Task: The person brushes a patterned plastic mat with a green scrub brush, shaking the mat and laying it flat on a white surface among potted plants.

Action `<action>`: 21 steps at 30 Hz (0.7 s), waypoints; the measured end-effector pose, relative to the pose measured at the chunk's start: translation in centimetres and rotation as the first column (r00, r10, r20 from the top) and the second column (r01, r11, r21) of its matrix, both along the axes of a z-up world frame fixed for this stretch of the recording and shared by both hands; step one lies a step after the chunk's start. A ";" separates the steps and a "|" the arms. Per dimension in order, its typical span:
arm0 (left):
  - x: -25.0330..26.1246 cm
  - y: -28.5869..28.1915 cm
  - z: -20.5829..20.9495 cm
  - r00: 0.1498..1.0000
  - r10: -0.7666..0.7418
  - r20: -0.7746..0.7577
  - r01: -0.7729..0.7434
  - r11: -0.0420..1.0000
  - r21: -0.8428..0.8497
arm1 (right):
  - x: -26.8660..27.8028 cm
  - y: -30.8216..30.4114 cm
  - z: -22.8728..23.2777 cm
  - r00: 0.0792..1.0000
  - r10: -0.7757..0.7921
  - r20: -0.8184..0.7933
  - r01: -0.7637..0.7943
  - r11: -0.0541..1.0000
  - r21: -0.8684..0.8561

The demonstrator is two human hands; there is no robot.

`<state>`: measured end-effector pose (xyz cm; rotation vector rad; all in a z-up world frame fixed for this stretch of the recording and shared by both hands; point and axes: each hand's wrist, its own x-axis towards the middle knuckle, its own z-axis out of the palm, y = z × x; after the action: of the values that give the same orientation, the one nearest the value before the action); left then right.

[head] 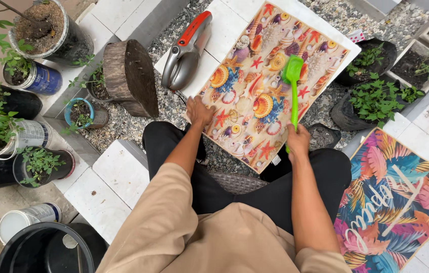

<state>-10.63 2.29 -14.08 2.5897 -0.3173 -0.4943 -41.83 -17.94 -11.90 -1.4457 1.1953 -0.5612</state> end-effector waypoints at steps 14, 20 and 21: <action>6.7 -3.6 -2.6 0.994 -0.084 0.067 0.092 0.988 -0.128 | 3.5 -1.0 -6.6 0.801 -0.225 -0.555 -0.026 0.913 -0.408; 9.2 -4.2 -5.6 0.976 -0.043 0.213 0.094 0.968 -0.234 | 3.8 -2.1 -6.7 0.828 -0.197 -0.525 0.144 0.980 -0.140; 9.0 -3.9 -5.8 0.981 -0.029 0.193 0.075 0.969 -0.234 | 4.0 -2.5 -6.3 0.813 -0.191 -0.551 0.118 0.979 -0.166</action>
<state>-1.63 -1.64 -19.84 2.3983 -0.4799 -0.2116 -37.82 -20.43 -18.19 -1.6944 1.7872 -0.3196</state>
